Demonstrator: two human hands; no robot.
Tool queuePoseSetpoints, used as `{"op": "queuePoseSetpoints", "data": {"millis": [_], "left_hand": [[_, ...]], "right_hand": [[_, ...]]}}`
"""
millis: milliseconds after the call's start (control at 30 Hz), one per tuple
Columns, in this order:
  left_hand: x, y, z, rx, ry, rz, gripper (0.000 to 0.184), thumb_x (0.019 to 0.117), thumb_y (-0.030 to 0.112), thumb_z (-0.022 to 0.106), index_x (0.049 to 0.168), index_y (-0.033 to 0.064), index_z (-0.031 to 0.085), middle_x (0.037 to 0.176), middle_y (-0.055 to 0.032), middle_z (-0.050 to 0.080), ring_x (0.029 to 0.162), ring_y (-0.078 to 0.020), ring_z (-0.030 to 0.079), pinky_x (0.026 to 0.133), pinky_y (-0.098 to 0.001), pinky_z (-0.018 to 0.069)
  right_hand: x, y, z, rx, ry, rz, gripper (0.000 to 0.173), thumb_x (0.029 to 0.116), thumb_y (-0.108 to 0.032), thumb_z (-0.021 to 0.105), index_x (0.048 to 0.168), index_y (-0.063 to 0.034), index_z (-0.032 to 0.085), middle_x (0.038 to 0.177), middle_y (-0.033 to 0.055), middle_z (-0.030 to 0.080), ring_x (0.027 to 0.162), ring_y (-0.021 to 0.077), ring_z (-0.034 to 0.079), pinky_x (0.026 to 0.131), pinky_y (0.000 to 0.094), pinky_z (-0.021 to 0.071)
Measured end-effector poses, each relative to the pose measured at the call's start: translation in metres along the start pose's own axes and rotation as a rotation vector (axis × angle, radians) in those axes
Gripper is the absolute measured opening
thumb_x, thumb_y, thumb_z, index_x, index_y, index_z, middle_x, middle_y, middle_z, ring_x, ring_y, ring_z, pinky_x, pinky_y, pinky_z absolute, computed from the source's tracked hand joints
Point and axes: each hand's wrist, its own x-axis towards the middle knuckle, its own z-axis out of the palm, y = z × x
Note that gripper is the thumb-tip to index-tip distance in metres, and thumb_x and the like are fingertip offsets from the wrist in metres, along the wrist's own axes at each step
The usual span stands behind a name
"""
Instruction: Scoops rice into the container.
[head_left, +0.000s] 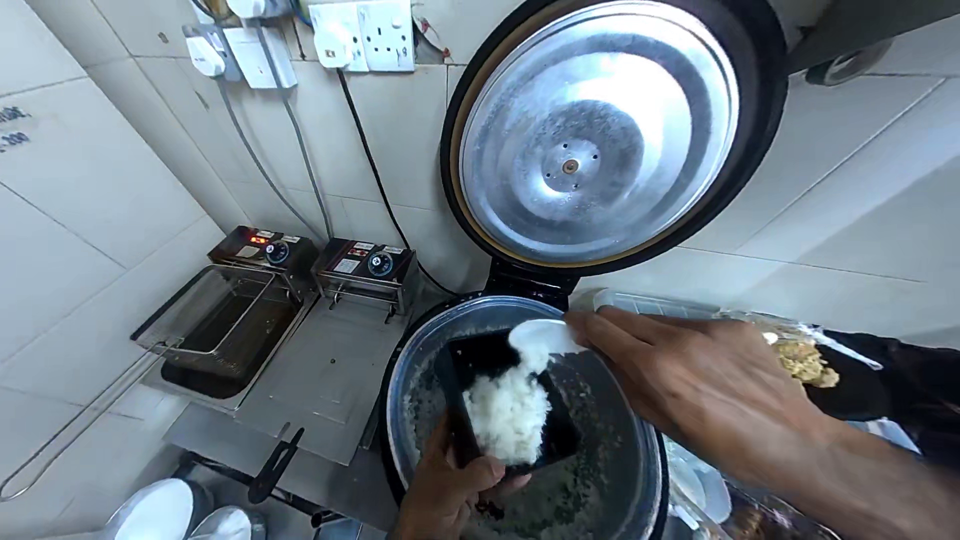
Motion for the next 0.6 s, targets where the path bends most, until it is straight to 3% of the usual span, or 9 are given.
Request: {"op": "queuePoseSetpoints", "data": {"millis": [67,133,200,300,433,533,600], "left_hand": [[0.002,0.002,0.001,0.034,-0.017,-0.001,0.105,0.0764,-0.007,0.082,0.158,0.0045,0.016,0.136,-0.0248,0.058,0.113,-0.0468,0.066,0.087,-0.0664,0.0592],[0.006,0.003,0.004,0.057,-0.008,0.0,0.107,0.0747,-0.006,0.083,0.158,0.0045,0.017,0.135,-0.0242,0.059,0.111,-0.0454,0.067,0.086,-0.0653,0.0598],[0.01,0.002,0.006,0.074,0.019,-0.017,0.108,0.0739,-0.006,0.083,0.158,0.006,0.017,0.134,-0.0234,0.059,0.11,-0.0438,0.068,0.086,-0.0637,0.0607],[0.014,0.006,-0.004,-0.063,-0.061,-0.088,0.095,0.0758,0.003,0.086,0.151,0.0062,0.028,0.129,-0.0275,0.062,0.107,-0.049,0.068,0.085,-0.0655,0.06],[0.016,0.012,-0.013,-0.112,-0.179,-0.142,0.08,0.0806,0.003,0.082,0.146,0.0047,0.036,0.129,-0.0282,0.062,0.11,-0.0503,0.066,0.086,-0.0668,0.0584],[0.009,0.016,-0.021,-0.068,-0.076,-0.064,0.093,0.075,0.007,0.088,0.148,0.0051,0.031,0.128,-0.0294,0.062,0.107,-0.0514,0.067,0.082,-0.0667,0.0601],[-0.001,0.025,-0.032,-0.036,0.015,0.064,0.105,0.0705,0.01,0.092,0.152,0.0056,0.027,0.129,-0.0288,0.061,0.107,-0.0509,0.068,0.08,-0.0674,0.0606]], "right_hand": [[-0.011,-0.01,0.003,0.141,-0.108,-0.06,0.021,0.0937,-0.016,0.055,0.108,-0.0187,0.071,0.079,-0.0002,0.065,0.055,0.0203,0.061,0.041,0.0391,0.0465],[-0.024,-0.027,0.022,0.214,-0.206,-0.146,0.027,0.0887,-0.004,0.06,0.111,-0.0159,0.068,0.079,0.0042,0.064,0.054,0.024,0.061,0.041,0.0416,0.0474],[-0.025,-0.027,0.03,0.164,-0.171,-0.185,0.029,0.0878,-0.002,0.06,0.113,-0.0147,0.067,0.078,0.0044,0.062,0.053,0.0229,0.058,0.041,0.0382,0.0455],[-0.014,-0.012,0.016,0.102,-0.033,-0.153,0.029,0.0939,-0.006,0.053,0.116,-0.017,0.068,0.078,0.0012,0.06,0.053,0.0192,0.055,0.041,0.0343,0.0423],[-0.009,-0.023,0.034,0.183,-0.126,-0.203,0.028,0.0912,-0.005,0.059,0.114,-0.0172,0.067,0.08,0.0014,0.062,0.057,0.0198,0.06,0.044,0.0362,0.0471],[0.006,-0.012,0.032,0.263,-0.038,-0.126,0.025,0.0944,-0.016,0.056,0.113,-0.0203,0.072,0.085,-0.0026,0.067,0.059,0.0164,0.063,0.044,0.0373,0.0507],[0.019,0.004,0.029,0.259,0.034,-0.027,0.029,0.101,-0.025,0.051,0.118,-0.019,0.073,0.09,-0.0025,0.071,0.062,0.0166,0.065,0.046,0.0396,0.0512]]}}
